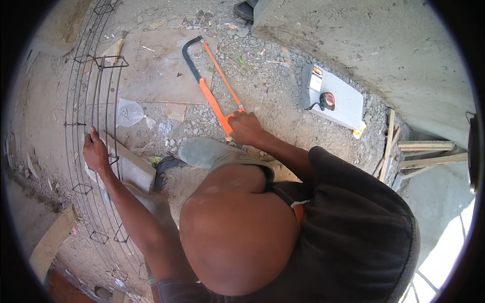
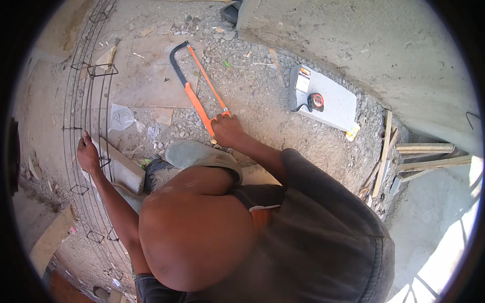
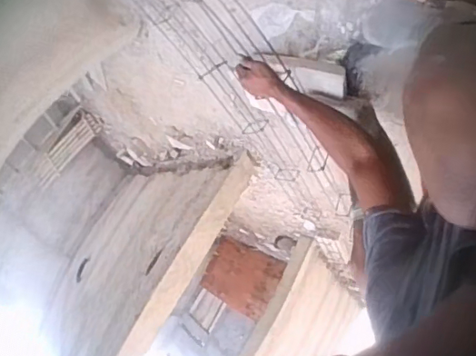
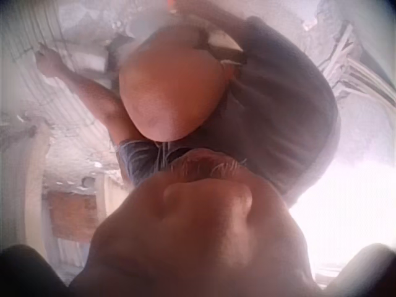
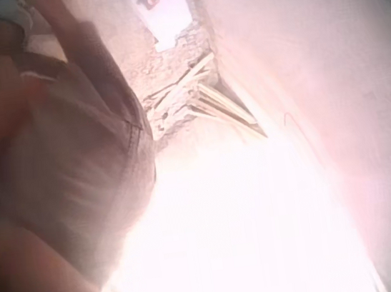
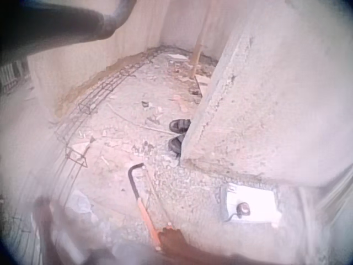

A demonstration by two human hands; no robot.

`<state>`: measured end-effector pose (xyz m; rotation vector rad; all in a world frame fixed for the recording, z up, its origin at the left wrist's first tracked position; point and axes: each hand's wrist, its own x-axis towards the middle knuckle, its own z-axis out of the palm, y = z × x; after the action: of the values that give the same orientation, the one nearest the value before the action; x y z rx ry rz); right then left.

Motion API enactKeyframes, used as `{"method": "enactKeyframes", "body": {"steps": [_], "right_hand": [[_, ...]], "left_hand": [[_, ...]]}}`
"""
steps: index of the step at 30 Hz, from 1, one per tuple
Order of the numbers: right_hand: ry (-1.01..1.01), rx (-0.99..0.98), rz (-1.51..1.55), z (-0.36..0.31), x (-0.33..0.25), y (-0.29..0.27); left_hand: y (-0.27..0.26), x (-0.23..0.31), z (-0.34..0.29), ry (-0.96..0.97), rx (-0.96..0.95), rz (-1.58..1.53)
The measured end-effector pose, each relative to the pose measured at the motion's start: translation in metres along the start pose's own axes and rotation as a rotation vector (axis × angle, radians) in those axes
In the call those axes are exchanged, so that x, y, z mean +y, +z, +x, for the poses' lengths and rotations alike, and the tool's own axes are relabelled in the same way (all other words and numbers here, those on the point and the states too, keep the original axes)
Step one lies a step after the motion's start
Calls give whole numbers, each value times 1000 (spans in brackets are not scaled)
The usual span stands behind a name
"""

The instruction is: The person measures a metal rebar frame with a tape measure and cuts a wire on the frame using a hacksaw.

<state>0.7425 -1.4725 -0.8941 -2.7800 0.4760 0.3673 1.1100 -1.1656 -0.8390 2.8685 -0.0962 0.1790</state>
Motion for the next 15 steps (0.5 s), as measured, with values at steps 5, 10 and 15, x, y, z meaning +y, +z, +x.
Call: {"method": "enactKeyframes", "body": {"steps": [5,10,15], "right_hand": [[57,-29,-44,-25,13,25],[-71,-40,-172,-15,2,26],[-103,-36,-226,-14,19,47]], "left_hand": [[0,3,2,9,-119,-70],[-16,-7,4,42,-28,-202],[-20,15,8,14,-78,-208]]}}
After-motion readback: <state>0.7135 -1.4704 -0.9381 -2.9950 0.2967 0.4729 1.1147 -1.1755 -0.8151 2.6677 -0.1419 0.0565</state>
